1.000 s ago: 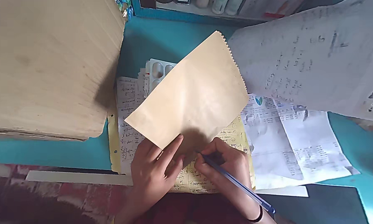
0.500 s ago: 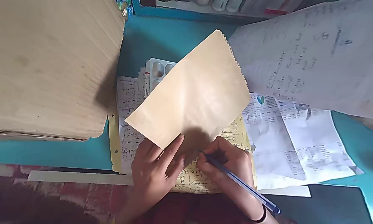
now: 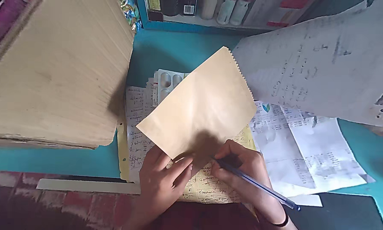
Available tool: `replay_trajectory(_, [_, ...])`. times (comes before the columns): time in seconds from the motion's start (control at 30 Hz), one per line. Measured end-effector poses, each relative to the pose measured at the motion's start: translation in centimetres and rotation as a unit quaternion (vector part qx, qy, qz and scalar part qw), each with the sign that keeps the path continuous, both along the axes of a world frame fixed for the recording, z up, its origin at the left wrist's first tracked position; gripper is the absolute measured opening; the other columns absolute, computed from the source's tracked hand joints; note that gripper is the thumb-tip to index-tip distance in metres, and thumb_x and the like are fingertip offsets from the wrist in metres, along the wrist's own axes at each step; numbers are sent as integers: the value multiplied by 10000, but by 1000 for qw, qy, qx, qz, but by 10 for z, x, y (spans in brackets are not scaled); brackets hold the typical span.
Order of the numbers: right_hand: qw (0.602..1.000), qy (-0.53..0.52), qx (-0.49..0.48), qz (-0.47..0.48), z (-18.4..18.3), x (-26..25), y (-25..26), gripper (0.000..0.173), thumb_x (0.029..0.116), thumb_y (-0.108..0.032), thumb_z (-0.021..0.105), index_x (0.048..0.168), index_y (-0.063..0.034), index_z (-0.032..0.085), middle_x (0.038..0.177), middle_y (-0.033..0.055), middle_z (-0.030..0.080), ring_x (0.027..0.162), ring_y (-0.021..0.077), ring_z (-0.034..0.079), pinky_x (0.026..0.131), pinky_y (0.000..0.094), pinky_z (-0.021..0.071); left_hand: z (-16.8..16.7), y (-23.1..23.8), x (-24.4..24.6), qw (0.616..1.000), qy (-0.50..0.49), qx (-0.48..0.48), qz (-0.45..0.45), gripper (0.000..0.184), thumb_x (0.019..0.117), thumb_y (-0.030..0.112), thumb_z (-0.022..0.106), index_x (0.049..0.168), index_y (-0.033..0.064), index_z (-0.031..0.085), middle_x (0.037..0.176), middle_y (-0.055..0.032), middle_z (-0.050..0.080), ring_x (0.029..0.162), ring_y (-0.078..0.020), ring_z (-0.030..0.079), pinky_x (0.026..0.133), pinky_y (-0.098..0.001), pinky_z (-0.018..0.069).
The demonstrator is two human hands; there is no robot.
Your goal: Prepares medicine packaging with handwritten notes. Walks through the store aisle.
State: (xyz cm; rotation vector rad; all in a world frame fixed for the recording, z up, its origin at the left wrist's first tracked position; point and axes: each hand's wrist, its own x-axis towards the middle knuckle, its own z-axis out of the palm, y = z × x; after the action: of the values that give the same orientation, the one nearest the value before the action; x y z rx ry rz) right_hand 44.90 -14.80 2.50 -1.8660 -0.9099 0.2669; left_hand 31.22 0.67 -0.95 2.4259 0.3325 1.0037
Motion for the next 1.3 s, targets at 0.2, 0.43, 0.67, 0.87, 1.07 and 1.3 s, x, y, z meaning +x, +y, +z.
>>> replay_trajectory(0.2, [1000,-12,15,-15,-6,-2,0,133,765,-201,716,780,-85,653,685,-66,635,583,-92,551,506,80,433,0,0,0,1000,1,3,3,155,941,299,665,979,255,809,1030,-37,749,1108,-162,644,1023,-331,456])
replay_trajectory(0.43, [999,-47,0,-22,-8,-3,2,134,757,-193,713,766,-68,665,655,-35,623,557,-68,540,494,94,419,1,-1,0,1000,5,5,5,160,937,297,668,991,250,811,1027,-47,751,1100,-177,649,1001,-333,467])
replay_trajectory(0.67, [999,-28,7,-28,-7,-2,0,147,772,-213,722,782,-78,666,650,-56,618,554,-84,536,491,86,425,2,0,0,1000,6,5,7,152,934,292,674,986,251,811,1026,-43,751,1100,-170,652,1007,-334,467])
replay_trajectory(0.87, [998,-38,-2,-42,-8,-4,1,134,761,-201,715,778,-79,666,640,-56,607,547,-81,529,488,89,418,2,0,0,1000,5,5,5,155,937,290,672,988,242,811,1038,-50,753,1102,-177,651,997,-334,472])
replay_trajectory(1.07, [998,-31,0,-50,-7,-4,1,141,777,-202,718,794,-70,672,648,-55,621,550,-83,543,494,87,436,0,0,0,1000,8,8,7,161,947,301,664,986,244,810,1032,-47,751,1102,-172,648,1019,-337,455])
replay_trajectory(1.3, [998,-36,-7,-60,-7,-5,2,137,765,-197,722,789,-74,668,646,-56,613,551,-84,534,495,87,425,1,-1,0,1000,10,5,10,159,934,295,671,972,239,815,1030,-57,754,1097,-175,650,991,-330,468])
